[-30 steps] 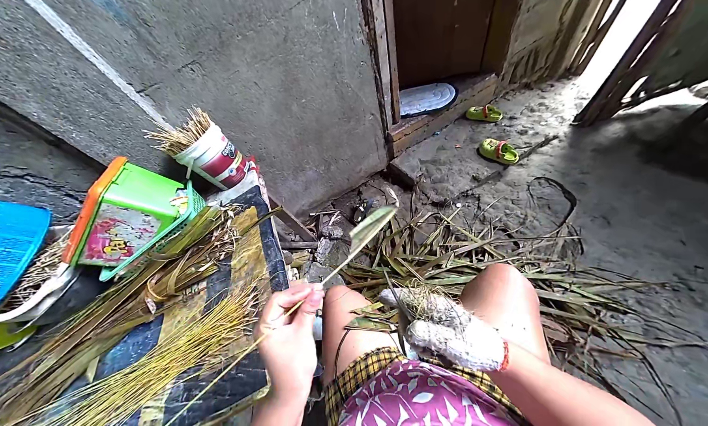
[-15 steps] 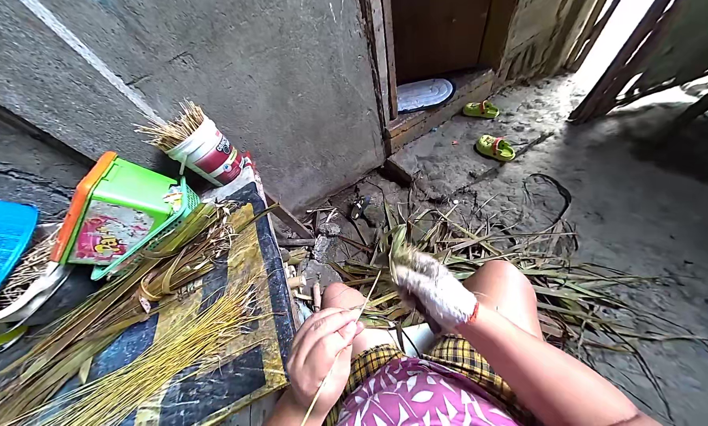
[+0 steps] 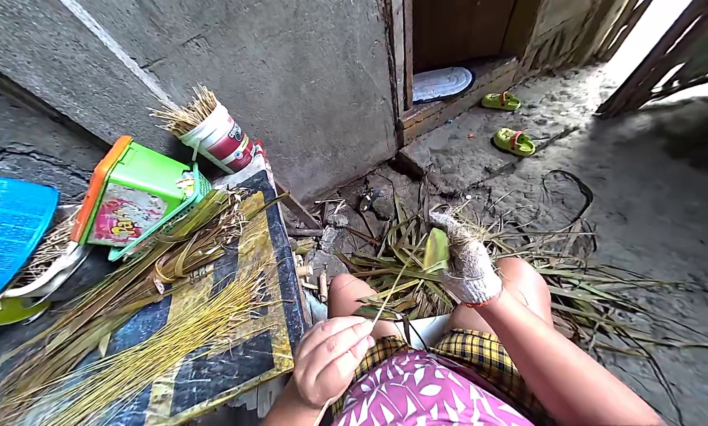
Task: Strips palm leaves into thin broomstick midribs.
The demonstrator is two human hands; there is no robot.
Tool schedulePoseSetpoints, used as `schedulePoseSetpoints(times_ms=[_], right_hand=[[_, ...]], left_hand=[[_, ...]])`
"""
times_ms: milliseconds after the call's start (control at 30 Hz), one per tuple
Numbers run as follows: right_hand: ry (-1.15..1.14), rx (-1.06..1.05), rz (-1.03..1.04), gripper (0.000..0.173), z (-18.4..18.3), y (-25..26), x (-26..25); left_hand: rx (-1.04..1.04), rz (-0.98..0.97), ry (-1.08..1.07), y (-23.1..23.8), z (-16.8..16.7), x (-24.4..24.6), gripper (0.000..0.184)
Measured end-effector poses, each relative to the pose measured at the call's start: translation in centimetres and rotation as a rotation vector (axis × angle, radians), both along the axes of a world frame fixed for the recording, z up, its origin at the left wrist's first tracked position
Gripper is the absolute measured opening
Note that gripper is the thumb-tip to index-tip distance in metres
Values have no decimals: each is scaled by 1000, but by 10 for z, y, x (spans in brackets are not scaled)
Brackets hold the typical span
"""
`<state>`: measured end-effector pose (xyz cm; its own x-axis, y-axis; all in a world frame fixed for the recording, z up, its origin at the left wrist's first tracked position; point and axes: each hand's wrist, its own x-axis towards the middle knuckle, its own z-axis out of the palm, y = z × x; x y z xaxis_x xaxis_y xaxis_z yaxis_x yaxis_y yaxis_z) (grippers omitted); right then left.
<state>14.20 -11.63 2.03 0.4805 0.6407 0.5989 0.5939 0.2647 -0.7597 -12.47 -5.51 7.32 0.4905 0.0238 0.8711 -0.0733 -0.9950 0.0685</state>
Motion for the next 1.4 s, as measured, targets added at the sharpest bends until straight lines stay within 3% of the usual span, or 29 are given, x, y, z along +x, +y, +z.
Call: schedulePoseSetpoints(times_ms=[167, 367, 433, 500, 567, 667, 767, 867, 933, 1067, 1133, 1167, 1200, 1400], right_hand=[[-141, 99, -112, 39, -11, 1, 8], [-55, 23, -9, 42, -25, 12, 9], [142, -8, 28, 43, -25, 14, 3], [585, -19, 51, 28, -17, 19, 7], [984, -32, -13, 32, -20, 22, 39], [1051, -71, 11, 34, -25, 14, 66], [1215, -34, 295, 42, -20, 1, 43], [1423, 136, 732, 50, -17, -11, 18], [1309, 122, 913, 38, -15, -18, -3], [1035, -12, 998, 26, -2, -33, -40], [925, -165, 1000, 39, 4, -37, -51], [894, -201, 996, 37, 4, -37, -55], [892, -192, 993, 31, 3, -37, -59], [887, -51, 900, 33, -6, -36, -55]], left_hand=[[60, -46, 54, 2, 4, 6, 8], [-34, -4, 43, 3, -3, 6, 5], [-70, -2, 21, 1, -6, 8, 7], [-128, 3, -14, -4, -4, 4, 8], [-189, 44, -47, -10, 8, -10, 6], [-188, 125, -117, 1, 10, -20, 7], [-178, 148, -104, 4, -4, -19, 8], [-101, 143, -80, 6, -13, -11, 9], [-58, 126, -68, 7, -18, -6, 8], [48, 85, -11, 12, -24, -1, 7], [83, 77, -9, 14, -25, 4, 7], [92, 80, -10, 15, -26, 6, 6], [97, 87, -10, 16, -26, 7, 6], [131, 104, 9, 22, -22, 4, 6]])
